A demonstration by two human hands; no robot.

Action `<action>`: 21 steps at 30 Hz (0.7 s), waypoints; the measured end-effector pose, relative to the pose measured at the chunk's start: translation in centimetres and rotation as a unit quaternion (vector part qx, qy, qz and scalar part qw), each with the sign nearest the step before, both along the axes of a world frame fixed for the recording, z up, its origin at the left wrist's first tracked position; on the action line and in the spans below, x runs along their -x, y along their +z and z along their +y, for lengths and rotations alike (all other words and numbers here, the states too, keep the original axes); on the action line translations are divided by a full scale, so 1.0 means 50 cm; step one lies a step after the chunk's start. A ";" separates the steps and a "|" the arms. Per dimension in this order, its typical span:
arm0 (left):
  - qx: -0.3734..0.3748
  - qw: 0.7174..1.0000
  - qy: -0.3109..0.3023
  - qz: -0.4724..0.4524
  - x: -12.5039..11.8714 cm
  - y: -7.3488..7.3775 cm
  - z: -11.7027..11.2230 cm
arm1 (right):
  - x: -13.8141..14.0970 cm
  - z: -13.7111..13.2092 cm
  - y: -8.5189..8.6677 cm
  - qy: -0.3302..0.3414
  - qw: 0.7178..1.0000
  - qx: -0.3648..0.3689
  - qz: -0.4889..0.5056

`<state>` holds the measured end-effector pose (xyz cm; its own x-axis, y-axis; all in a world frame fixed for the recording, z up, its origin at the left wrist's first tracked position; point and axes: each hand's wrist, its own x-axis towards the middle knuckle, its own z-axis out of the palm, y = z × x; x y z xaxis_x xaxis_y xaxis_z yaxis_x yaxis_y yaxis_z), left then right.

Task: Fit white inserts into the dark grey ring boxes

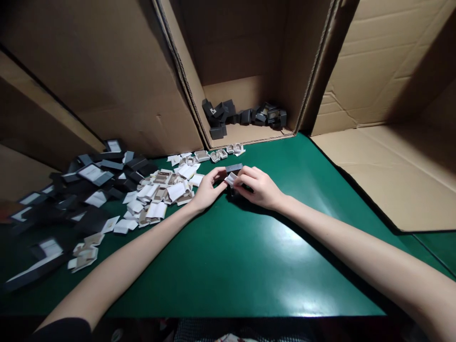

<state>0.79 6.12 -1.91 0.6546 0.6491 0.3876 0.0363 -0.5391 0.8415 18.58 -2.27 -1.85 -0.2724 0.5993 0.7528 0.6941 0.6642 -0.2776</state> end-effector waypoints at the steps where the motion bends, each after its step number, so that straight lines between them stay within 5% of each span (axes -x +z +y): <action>1: -0.001 1.000 0.002 0.004 0.000 0.000 -0.001 | 0.000 0.000 0.001 -0.012 1.000 -0.008 -0.001; 9: 0.019 0.998 0.049 -0.023 -0.005 -0.003 0.001 | -0.002 0.003 0.001 -0.019 0.996 0.043 0.072; 21: 0.009 0.999 0.043 -0.023 -0.004 -0.007 0.002 | -0.010 0.011 -0.001 -0.086 0.996 0.028 -0.003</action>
